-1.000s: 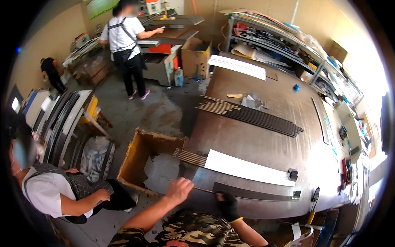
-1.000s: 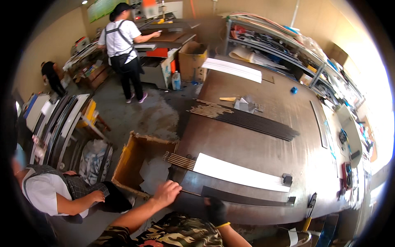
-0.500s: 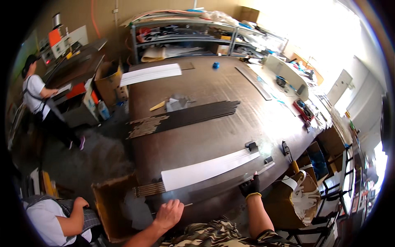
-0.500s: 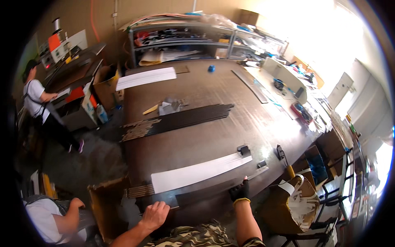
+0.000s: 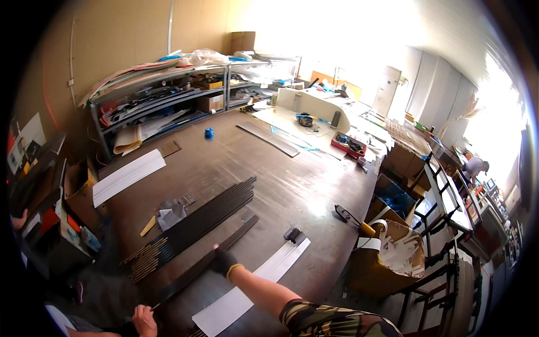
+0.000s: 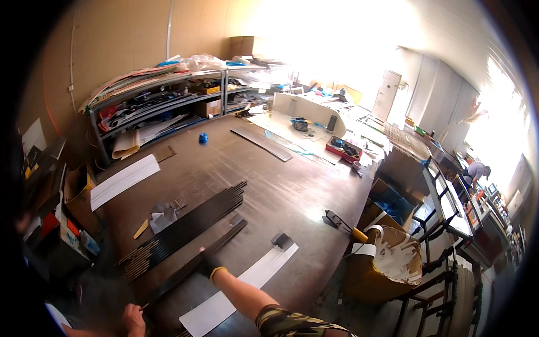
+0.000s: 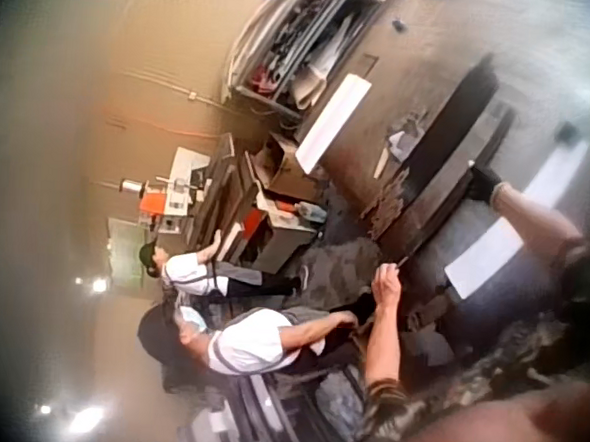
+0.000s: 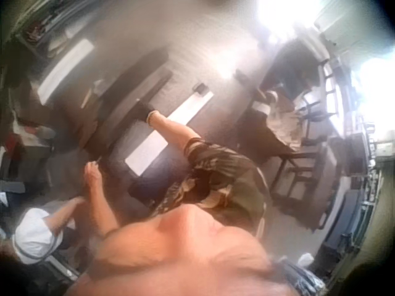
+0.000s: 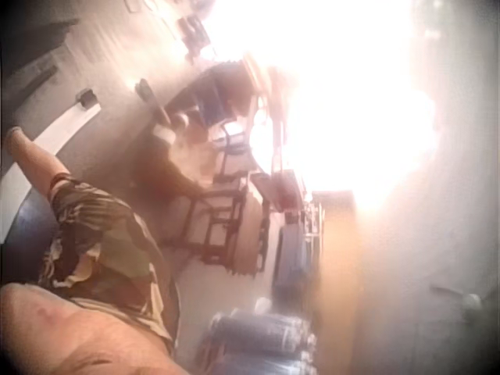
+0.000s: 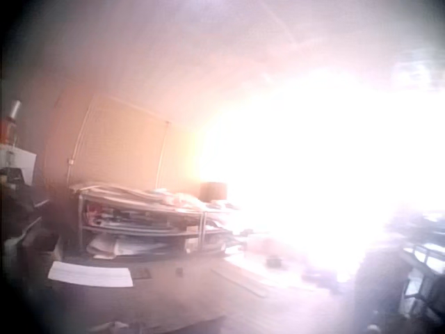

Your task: The person sands long, thin metal strips on a workbench using a sanding block. They repeatedly pick up a strip, sand its surface, and place it back on the table. Other workers are visible in the background.

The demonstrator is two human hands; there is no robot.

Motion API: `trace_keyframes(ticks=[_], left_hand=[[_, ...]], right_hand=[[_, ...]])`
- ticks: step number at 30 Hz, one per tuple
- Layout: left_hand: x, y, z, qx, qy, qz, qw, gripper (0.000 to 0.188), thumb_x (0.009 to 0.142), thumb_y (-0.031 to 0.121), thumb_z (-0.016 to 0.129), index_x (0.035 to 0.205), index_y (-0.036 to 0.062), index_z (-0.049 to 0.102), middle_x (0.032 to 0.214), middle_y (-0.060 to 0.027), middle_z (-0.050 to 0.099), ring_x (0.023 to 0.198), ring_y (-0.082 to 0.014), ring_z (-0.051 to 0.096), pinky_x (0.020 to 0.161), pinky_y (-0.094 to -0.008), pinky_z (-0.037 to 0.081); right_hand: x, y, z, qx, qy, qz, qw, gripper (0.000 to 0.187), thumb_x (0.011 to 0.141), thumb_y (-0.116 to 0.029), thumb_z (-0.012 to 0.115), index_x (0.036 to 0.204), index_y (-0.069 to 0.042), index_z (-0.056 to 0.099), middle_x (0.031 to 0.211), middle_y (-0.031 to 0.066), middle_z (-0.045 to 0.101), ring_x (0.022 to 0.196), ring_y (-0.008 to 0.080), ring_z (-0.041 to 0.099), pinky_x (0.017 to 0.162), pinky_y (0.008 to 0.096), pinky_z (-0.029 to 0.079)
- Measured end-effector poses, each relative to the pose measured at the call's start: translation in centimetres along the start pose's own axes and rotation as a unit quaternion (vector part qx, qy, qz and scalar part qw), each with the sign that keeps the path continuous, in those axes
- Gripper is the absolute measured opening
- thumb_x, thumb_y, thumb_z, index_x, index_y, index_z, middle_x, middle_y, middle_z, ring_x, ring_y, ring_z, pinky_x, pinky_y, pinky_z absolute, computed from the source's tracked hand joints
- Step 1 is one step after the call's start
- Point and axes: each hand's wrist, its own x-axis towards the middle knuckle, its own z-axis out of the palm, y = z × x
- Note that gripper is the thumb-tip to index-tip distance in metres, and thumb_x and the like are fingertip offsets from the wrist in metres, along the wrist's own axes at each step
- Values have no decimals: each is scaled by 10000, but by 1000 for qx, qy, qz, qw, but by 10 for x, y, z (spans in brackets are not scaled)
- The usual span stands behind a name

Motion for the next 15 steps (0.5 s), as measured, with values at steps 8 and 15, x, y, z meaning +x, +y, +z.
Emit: trace_keyframes(ticks=[8, 15], left_hand=[[-34, -58, 18, 34, -28, -73, 996, 219, 864, 125, 617, 1071, 58, 643, 1091, -155, 631, 1042, -360, 581, 904, -449, 470], [-108, 9, 27, -140, 202, -328, 912, 501, 802, 80, 741, 1266, 33, 559, 1095, -128, 626, 967, -263, 610, 830, -362, 511]], right_hand=[[-174, -32, 31, -411, 85, -165, 892, 396, 915, -301, 675, 1199, -49, 565, 950, 130, 628, 854, 236, 636, 774, 316, 510], [-247, -76, -56, -794, 131, -432, 407, 792, 797, -345, 742, 1382, 50, 382, 1395, 308, 418, 1306, 462, 397, 1110, 501, 306]])
